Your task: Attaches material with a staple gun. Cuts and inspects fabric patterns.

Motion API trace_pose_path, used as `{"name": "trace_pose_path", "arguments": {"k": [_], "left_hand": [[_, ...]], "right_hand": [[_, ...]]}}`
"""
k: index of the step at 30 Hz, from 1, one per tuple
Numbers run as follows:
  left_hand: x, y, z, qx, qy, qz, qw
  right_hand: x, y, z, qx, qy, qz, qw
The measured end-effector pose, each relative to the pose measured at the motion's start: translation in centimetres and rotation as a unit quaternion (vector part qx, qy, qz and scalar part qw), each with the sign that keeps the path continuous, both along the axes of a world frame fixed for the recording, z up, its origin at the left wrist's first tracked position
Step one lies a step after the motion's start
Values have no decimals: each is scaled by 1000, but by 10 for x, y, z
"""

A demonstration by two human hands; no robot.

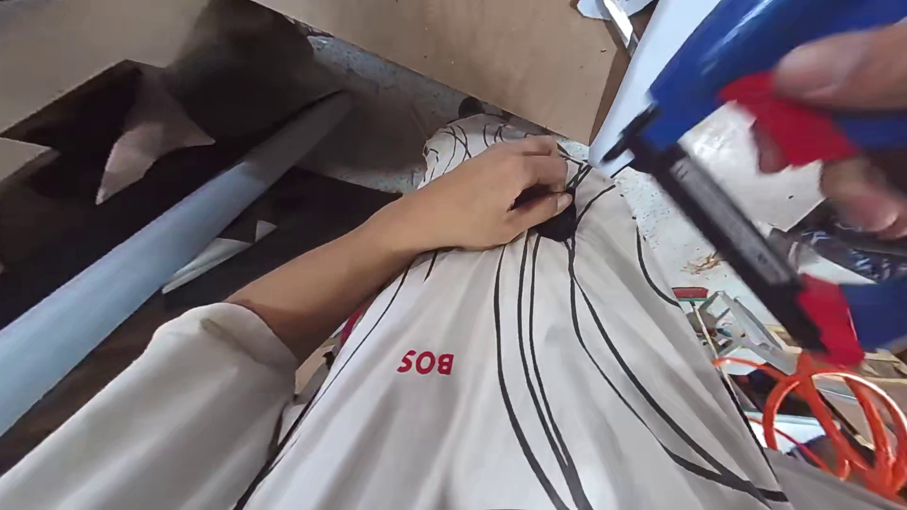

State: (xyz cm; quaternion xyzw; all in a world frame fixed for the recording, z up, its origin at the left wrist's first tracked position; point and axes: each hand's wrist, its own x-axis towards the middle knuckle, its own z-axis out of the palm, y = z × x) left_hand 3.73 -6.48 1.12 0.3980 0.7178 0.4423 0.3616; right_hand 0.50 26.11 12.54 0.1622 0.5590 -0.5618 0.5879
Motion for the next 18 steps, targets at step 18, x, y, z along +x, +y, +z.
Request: {"name": "trace_pose_path", "arguments": {"k": [18], "left_hand": [[-8,7,3,13,2,-3,1000]], "right_hand": [[-24,-56,10,28,-9,125,992]]}}
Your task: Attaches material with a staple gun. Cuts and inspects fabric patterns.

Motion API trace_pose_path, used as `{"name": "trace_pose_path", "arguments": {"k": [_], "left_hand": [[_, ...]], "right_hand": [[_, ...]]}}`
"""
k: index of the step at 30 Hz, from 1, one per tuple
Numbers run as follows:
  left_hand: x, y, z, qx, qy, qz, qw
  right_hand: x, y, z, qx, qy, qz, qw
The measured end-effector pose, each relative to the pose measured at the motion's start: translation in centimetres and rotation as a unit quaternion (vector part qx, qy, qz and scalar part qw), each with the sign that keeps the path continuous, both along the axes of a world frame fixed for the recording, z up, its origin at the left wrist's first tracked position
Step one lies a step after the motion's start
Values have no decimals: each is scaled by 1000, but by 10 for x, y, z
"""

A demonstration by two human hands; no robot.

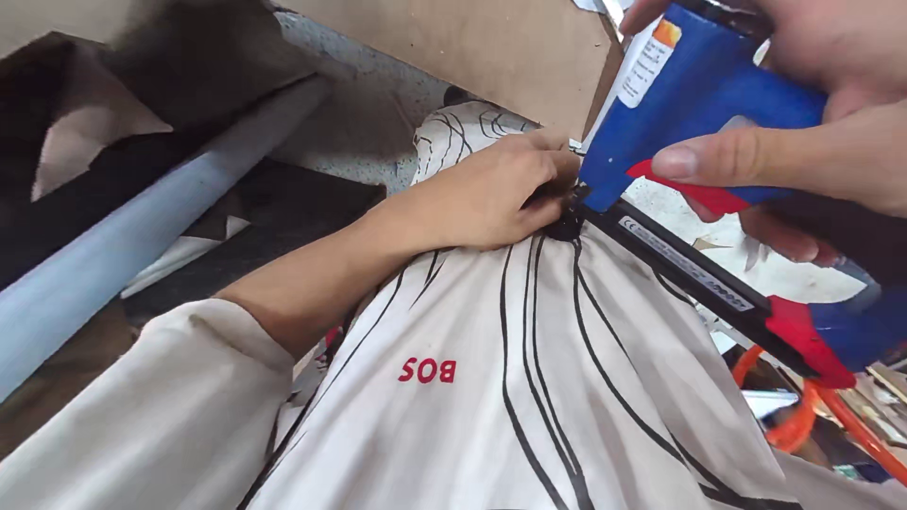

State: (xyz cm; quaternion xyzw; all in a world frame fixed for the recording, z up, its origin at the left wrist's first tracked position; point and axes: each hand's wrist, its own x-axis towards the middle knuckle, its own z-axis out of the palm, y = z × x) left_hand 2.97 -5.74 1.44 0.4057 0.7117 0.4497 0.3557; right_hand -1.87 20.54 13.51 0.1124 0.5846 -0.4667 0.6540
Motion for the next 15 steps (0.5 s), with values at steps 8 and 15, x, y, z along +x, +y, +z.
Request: {"name": "trace_pose_path", "arguments": {"k": [8,15], "left_hand": [[-20,-12,-16,86,-248,146,954],[-36,5,-10,56,-459,314,829]], "right_hand": [[77,62,-54,262,434,86,858],[108,72,-183,336,554,-35,761]]}}
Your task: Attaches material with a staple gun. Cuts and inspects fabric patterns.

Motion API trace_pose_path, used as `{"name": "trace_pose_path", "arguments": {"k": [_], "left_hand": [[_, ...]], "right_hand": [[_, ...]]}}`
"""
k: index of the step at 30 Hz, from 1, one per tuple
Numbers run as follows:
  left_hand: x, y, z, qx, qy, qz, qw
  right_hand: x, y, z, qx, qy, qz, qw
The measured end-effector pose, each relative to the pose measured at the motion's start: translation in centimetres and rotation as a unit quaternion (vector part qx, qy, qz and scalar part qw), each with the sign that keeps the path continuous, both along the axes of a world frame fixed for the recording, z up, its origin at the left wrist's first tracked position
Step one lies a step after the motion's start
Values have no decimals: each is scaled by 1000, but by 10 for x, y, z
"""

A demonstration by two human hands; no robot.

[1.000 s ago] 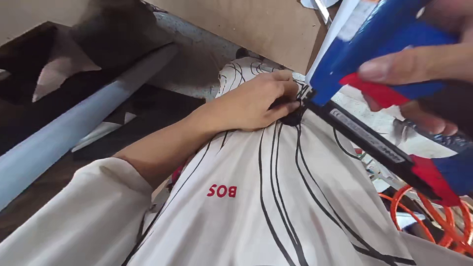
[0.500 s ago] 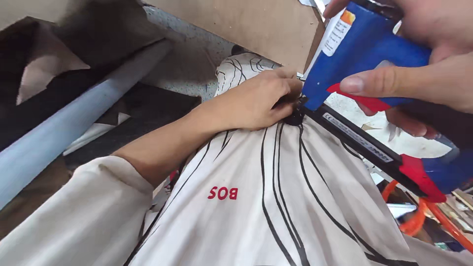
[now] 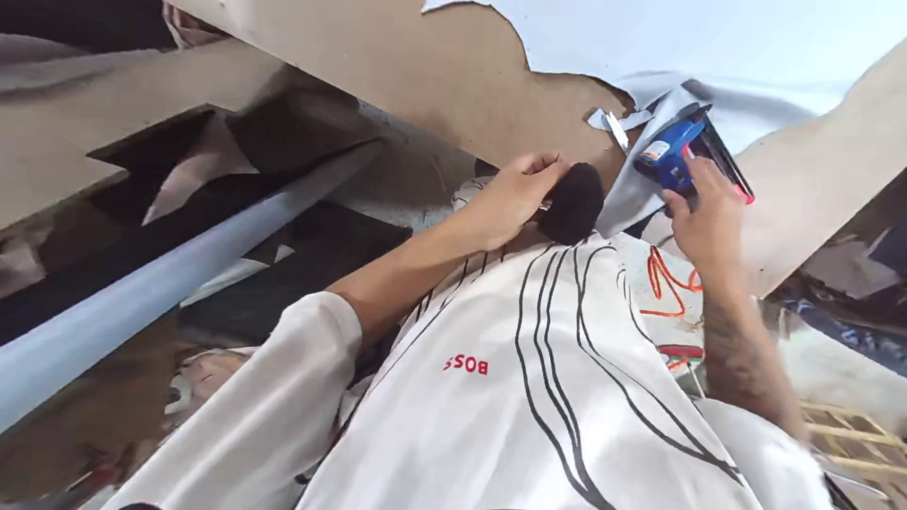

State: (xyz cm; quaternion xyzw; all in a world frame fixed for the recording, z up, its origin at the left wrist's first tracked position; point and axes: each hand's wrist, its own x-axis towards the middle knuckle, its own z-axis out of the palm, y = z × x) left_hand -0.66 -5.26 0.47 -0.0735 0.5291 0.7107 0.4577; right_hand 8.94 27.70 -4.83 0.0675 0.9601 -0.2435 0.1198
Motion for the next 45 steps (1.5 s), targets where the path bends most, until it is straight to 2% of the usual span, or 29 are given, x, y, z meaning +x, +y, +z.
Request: {"name": "trace_pose_path", "arguments": {"k": [2,4,5,7,9,11,13,16,18,22,25,27,30,33,37,41,45], "left_hand": [[-8,7,6,-18,-29,-27,999],[-13,13,12,-33,-33,-76,996],[-15,18,17,-46,-27,-101,993],[-13,26,30,-87,-6,-121,989],[-9,27,35,-106,9,-92,990],[-8,17,32,-82,19,-36,996],[-6,-1,27,-33,88,-30,995],[2,-19,26,-33,292,-108,950],[8,-19,26,-50,358,-116,925],[13,-17,11,-73,402,-124,904],[22,-20,3,-123,528,-197,817],[30,-22,0,-123,570,-206,786],[34,-22,0,-100,577,-187,789],[31,-24,4,-100,569,-212,788],[24,-26,4,-79,604,-231,759],[18,-27,2,-51,630,-227,741],[11,-28,-2,-26,611,-231,756]], "right_hand": [[-8,-28,33,-110,61,-32,992],[-16,-61,75,-294,53,10,954],[-20,-74,87,-354,42,40,934],[-24,-94,91,-383,43,69,920],[-21,-103,84,-416,41,31,908],[-15,-104,78,-473,35,-32,880],[-5,-106,71,-509,58,-71,856],[9,-115,63,-525,109,-101,838],[16,-123,58,-511,134,-93,844],[20,-128,40,-357,160,-24,920],[21,-127,45,-327,152,35,932],[22,-128,46,-336,144,58,929],[21,-124,44,-390,94,71,913],[20,-119,42,-431,52,94,896],[14,-110,43,-468,52,139,871],[3,-106,50,-422,65,183,886],[-2,-107,53,-384,111,174,900]]}}
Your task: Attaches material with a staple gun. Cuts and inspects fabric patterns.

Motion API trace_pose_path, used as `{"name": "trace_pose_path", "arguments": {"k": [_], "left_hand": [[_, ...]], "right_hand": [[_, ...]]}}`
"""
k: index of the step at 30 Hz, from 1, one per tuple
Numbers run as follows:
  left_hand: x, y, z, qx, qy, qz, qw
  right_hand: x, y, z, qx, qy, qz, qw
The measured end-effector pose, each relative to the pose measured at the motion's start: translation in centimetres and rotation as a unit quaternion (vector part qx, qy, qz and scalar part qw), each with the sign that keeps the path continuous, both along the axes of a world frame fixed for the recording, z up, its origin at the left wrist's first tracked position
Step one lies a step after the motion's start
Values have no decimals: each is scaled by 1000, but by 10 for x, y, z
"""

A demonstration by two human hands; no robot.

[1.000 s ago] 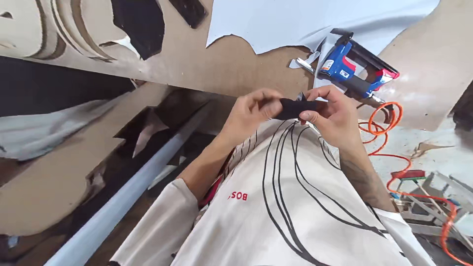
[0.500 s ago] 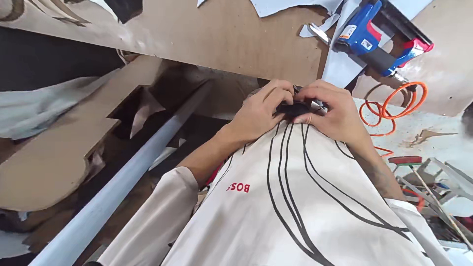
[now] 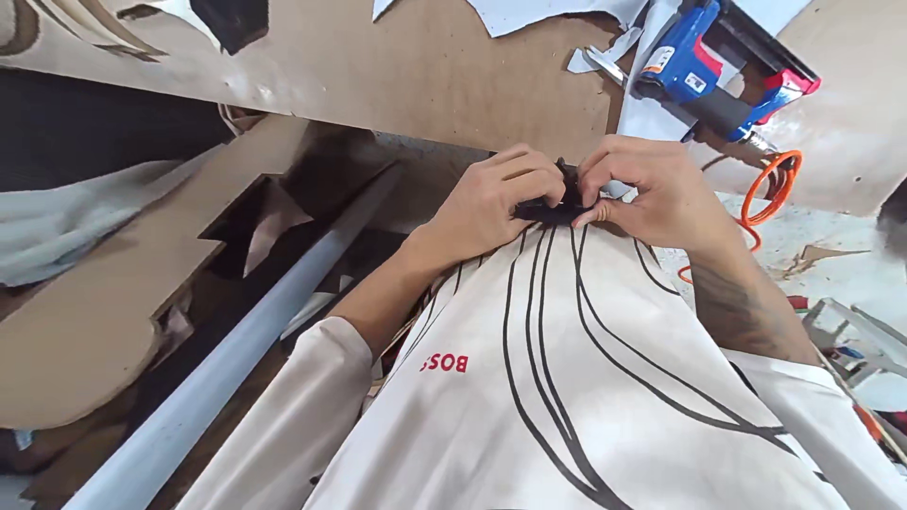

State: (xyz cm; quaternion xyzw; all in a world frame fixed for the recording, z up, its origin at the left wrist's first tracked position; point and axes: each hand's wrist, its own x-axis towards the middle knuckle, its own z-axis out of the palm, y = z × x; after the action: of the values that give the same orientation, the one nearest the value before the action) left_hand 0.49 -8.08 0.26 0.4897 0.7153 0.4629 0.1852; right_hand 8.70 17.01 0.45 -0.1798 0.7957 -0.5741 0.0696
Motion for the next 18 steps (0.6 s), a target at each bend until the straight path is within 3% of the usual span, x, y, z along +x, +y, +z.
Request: {"name": "trace_pose_path", "arguments": {"k": [4,9,18], "left_hand": [[-4,-5,-4,-28,-41,-10,999],[-18,-13,5,-78,-183,-80,977],[-13,-7,0,-142,-177,-93,969]], "right_hand": [[3,-8,-4,-38,57,-34,997],[4,-21,-11,-92,65,-59,992],[1,-21,-16,-66,-27,-56,996]]}}
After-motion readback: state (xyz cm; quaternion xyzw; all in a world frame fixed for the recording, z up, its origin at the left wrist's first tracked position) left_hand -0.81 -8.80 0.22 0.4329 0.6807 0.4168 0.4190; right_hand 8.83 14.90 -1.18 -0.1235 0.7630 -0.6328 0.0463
